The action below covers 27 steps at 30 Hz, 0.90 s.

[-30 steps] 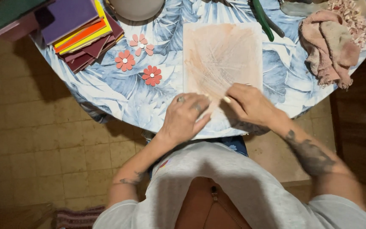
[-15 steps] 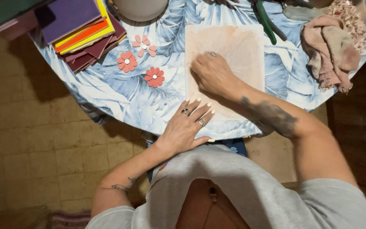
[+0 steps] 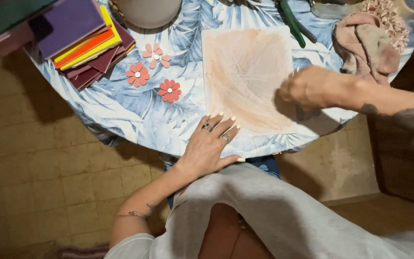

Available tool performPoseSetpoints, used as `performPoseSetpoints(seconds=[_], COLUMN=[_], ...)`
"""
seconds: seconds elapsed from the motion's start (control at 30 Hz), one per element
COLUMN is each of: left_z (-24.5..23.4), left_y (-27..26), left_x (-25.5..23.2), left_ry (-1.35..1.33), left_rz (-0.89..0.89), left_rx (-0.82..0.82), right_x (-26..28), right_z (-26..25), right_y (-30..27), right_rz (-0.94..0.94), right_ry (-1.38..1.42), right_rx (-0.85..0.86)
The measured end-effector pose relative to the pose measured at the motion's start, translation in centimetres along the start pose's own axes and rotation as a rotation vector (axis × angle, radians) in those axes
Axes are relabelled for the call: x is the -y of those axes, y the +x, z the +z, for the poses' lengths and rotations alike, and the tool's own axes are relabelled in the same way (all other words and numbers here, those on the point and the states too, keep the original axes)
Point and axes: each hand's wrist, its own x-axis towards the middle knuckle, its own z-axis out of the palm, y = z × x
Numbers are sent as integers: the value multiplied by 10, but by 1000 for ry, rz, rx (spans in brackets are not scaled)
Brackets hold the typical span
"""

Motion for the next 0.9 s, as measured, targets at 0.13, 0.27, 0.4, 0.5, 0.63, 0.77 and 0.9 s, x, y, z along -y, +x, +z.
performPoseSetpoints(seconds=[0.13,0.27,0.4,0.5,0.63,0.77,0.9], left_z=[5,-8,-13,-16,-14,-12,-11], left_y=[10,32,45,46,46,44,38], left_x=[0,-9,-14,-16,-14,-12,-14], left_ry=[-87,-212,-305,-328,-323,-330,-225], left_rz=[-100,-169,-174,-193,-201,-171,-151], left_rx=[-51,-397,-510,-520,-537,-564,-518], right_x=[37,73,87,88,91,93,92], right_z=[-40,-30,-44,-42,-44,-45,-39], right_y=[35,58,71,73,73,74,68], right_rz=[351,470,481,475,479,513,494], right_ry=[638,1037,1210,1235,1285,1437,1199], right_rx=[-277,-577,-667,-671,-687,-688,-617])
